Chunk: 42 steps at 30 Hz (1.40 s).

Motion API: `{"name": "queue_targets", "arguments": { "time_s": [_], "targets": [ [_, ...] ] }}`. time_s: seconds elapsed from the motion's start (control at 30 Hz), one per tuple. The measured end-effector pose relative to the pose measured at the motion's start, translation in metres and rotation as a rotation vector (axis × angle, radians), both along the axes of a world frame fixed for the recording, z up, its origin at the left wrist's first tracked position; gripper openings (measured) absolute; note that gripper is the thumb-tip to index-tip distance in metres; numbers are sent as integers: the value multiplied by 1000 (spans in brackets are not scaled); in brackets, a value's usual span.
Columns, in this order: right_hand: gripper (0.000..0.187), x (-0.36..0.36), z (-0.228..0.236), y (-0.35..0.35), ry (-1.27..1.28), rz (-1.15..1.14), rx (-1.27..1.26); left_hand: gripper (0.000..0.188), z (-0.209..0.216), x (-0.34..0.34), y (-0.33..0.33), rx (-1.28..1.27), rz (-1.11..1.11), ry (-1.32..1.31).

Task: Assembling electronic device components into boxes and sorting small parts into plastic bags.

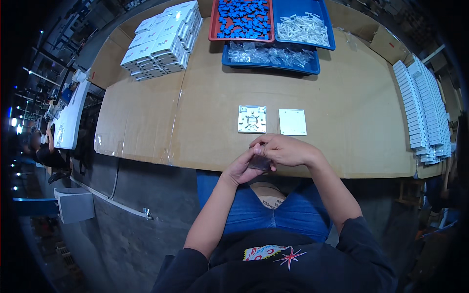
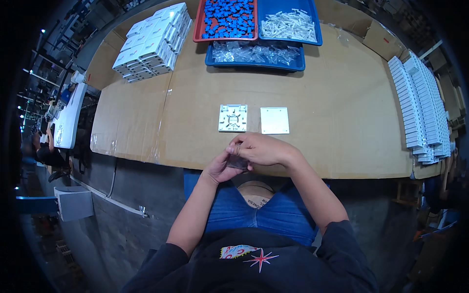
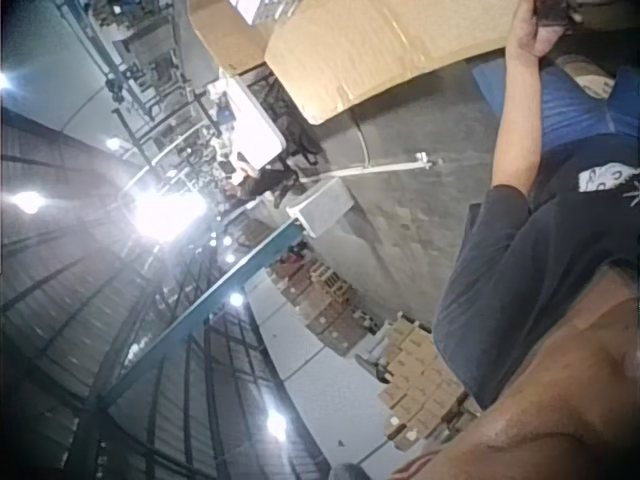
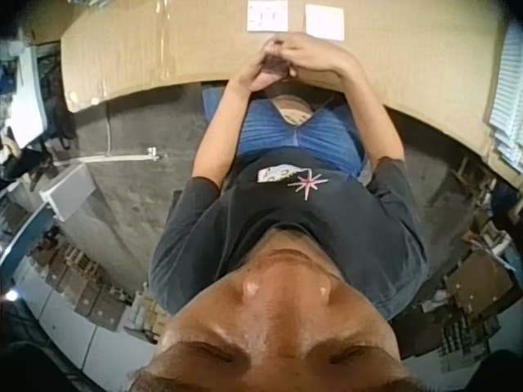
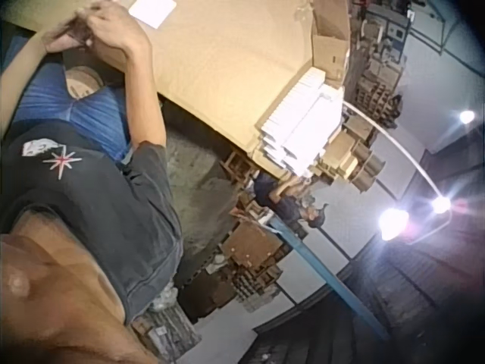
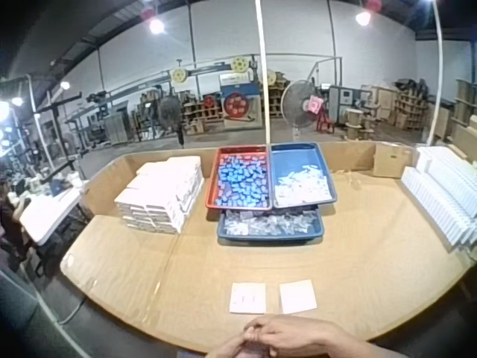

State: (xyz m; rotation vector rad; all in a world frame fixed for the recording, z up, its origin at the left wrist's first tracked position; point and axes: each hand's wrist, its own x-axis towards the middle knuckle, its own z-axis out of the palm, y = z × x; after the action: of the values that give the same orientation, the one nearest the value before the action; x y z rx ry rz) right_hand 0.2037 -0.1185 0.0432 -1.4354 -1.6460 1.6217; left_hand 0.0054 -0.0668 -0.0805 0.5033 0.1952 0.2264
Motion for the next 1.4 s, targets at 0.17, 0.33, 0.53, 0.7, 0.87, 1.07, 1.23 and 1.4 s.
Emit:
{"name": "queue_targets", "arguments": {
  "time_s": [0.17, 0.33, 0.53, 0.7, 0.87, 1.07, 1.23, 1.4],
  "targets": [
    [57, 3, 1, 2, -52, 55, 13, 60, -8, 3, -1, -14, -56, 26],
    [55, -5, 12, 3, -99, 125, -49, 58, 1, -1, -4, 87, -52, 22],
    [53, 30, -4, 21, 27, 26, -13, 64, 15, 7, -1, -91, -78, -52],
    [39, 79, -10, 47, -33, -79, 239, 82, 23, 11, 2, -127, -146, -90],
    [26, 136, -13, 90, -91, -544, 273, 84, 31, 11, 3, -116, -134, -74],
    [21, 256, -10, 166, -332, -873, 578, 88, 28, 15, 3, -213, -153, -131],
    [21, 299, 13, 225, -830, -985, 744, 79, 23, 11, 5, -298, -104, -110],
    [20, 338, 21, 258, -1129, -968, 812, 70, 23, 15, 5, -255, -129, -28]
  ]
}}
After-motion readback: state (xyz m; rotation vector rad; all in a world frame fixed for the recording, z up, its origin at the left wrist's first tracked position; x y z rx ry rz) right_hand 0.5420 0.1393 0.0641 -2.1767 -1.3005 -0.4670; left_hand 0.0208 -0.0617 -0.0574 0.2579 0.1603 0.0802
